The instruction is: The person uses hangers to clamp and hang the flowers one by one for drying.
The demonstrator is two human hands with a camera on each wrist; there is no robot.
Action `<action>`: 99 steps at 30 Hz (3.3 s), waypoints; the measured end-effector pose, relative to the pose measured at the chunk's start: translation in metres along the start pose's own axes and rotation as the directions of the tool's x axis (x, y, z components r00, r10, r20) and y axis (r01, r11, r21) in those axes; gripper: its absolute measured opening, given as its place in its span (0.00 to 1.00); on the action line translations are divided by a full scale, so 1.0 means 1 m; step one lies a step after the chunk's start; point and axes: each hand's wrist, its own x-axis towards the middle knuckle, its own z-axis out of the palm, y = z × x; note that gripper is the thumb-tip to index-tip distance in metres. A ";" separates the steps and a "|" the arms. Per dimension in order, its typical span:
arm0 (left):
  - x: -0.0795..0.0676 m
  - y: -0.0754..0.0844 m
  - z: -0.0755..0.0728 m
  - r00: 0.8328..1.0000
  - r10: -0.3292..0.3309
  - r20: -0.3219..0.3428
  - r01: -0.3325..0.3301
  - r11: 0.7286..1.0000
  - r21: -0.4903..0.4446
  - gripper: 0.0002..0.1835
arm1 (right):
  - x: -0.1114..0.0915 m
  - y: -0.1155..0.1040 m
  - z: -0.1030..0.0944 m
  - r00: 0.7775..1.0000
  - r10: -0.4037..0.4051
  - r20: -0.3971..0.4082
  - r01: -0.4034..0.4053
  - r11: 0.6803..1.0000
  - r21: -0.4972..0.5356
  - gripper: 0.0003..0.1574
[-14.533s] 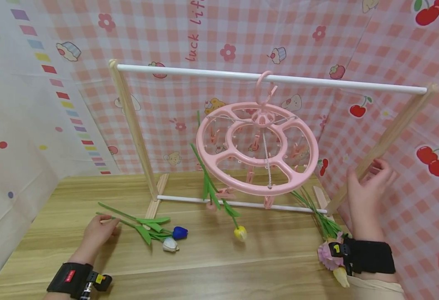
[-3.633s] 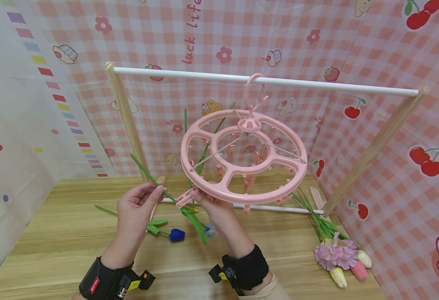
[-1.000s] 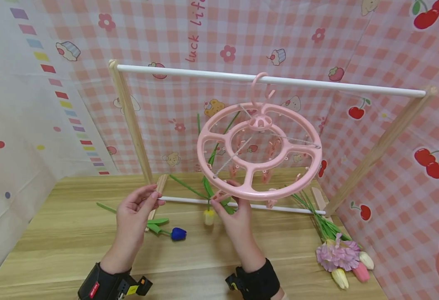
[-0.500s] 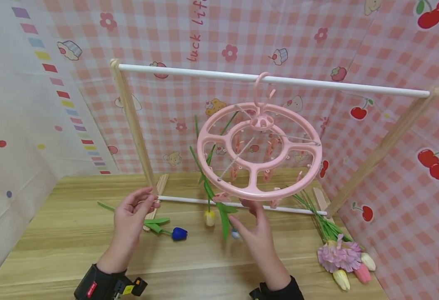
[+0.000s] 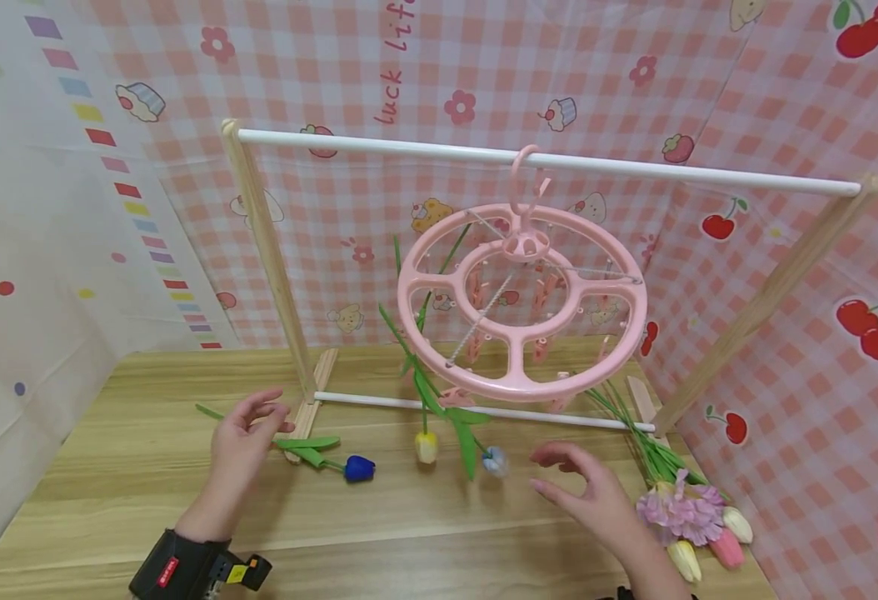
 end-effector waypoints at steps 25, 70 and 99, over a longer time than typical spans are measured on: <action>0.032 -0.052 -0.047 0.987 -0.145 -0.062 0.158 0.891 0.426 0.18 | 0.024 0.005 -0.097 0.472 0.355 -0.807 -0.300 0.925 0.232 0.27; 0.042 -0.080 -0.052 0.928 -0.373 -0.002 0.369 0.918 0.145 0.17 | 0.069 0.053 -0.155 0.405 0.491 -0.771 -0.629 0.762 0.155 0.27; 0.057 -0.087 -0.054 0.881 -0.474 0.021 0.470 0.878 0.090 0.15 | 0.067 0.055 -0.156 0.396 0.478 -0.784 -0.624 0.767 0.152 0.26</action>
